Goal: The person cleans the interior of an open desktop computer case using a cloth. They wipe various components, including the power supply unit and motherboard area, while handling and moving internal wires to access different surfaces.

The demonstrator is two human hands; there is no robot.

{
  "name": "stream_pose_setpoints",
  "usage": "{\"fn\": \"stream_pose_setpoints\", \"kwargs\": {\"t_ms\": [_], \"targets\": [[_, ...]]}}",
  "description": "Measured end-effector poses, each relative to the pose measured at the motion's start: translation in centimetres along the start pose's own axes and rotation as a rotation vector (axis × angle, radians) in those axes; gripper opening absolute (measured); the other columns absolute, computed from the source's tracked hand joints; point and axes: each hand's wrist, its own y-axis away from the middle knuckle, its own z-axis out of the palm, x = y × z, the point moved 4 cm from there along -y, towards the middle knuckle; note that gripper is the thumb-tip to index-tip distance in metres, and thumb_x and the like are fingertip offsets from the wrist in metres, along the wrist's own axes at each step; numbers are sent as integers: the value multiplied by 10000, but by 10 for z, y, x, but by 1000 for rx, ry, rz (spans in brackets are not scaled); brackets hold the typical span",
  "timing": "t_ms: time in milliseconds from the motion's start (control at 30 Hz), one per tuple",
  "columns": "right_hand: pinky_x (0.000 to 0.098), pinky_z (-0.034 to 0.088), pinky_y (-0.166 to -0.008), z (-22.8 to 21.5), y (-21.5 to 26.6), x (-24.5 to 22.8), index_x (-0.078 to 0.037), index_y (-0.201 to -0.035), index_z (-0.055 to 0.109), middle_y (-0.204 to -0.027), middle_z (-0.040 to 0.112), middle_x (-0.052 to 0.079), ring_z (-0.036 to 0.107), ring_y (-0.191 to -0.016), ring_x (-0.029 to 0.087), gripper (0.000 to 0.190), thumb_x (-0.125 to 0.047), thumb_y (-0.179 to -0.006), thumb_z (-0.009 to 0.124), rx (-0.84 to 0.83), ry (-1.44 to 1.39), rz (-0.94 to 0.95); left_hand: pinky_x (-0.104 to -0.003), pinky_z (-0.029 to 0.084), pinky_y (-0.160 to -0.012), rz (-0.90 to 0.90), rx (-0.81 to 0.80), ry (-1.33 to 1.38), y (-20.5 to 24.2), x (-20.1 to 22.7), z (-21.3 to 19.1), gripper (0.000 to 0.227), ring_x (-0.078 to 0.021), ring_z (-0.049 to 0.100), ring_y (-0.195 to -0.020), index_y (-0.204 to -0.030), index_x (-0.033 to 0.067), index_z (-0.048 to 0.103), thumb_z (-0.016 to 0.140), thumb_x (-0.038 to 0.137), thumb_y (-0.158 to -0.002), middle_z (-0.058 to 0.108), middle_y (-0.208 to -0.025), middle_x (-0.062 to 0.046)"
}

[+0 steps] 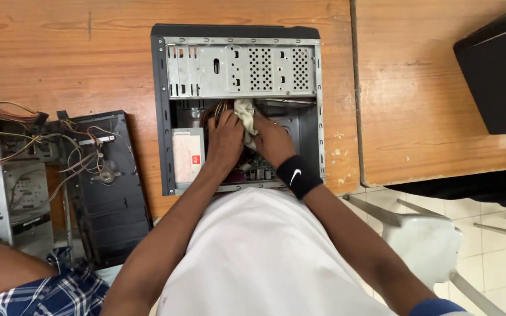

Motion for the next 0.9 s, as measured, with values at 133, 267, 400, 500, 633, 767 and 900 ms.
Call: {"fn": "stream_pose_setpoints", "kwargs": {"t_ms": [133, 267, 400, 500, 633, 767, 900], "targets": [[474, 580, -863, 25, -3, 70, -86, -1228, 705, -1188, 729, 191, 707, -989, 403, 431, 22, -817, 636, -91, 47, 91, -531, 363, -1000, -16, 7, 32, -2, 4, -6, 197, -276, 517, -1278, -1081, 44, 730, 693, 58, -888, 666, -1200, -100], [496, 569, -851, 4, -7, 81, -36, -1204, 692, -1159, 698, 259, 683, -988, 445, 442, 45, -771, 645, -29, 140, 108, -529, 358, -993, -42, 18, 93, -8, 9, -19, 228, -273, 531, -1247, -1120, 81, 727, 710, 72, -893, 665, -1173, -79], [540, 548, -764, 26, 20, 89, 20, -1141, 678, -1059, 665, 311, 649, -904, 502, 441, 14, -702, 713, -124, 136, 158, -481, 387, -1010, 110, -154, 6, -5, 27, -11, 459, -248, 549, -1258, -1211, 123, 695, 757, 17, -769, 653, -1232, -58], [507, 576, -791, 53, 21, 118, 39, -1075, 688, -1003, 688, 295, 676, -931, 463, 364, -46, -727, 748, -340, 174, 115, -442, 418, -1081, 207, -424, -82, -17, 38, 13, 533, -237, 550, -1310, -1264, 144, 654, 792, 33, -761, 635, -1299, -39], [470, 608, -809, 56, 38, 128, 4, -1055, 722, -1010, 726, 240, 727, -949, 386, 257, -66, -808, 715, -740, 423, 167, -480, 412, -1079, 172, -513, -112, -24, 27, 35, 687, -280, 516, -1319, -1326, 114, 612, 833, 69, -676, 591, -1362, -77], [455, 610, -830, 20, 53, 88, -27, -1015, 745, -1021, 732, 216, 730, -970, 367, 234, -152, -817, 749, -839, 599, 212, -556, 362, -1091, 153, -510, -69, -32, 30, 44, 740, -314, 452, -1345, -1343, 119, 594, 855, 150, -650, 554, -1396, -90], [450, 591, -854, 17, 58, 76, -6, -1013, 749, -1037, 724, 224, 708, -994, 380, 287, -198, -802, 786, -819, 467, 305, -589, 342, -1108, 171, -527, -38, -20, 26, 43, 658, -343, 420, -1364, -1329, 159, 612, 824, 226, -709, 540, -1403, -108]]}}
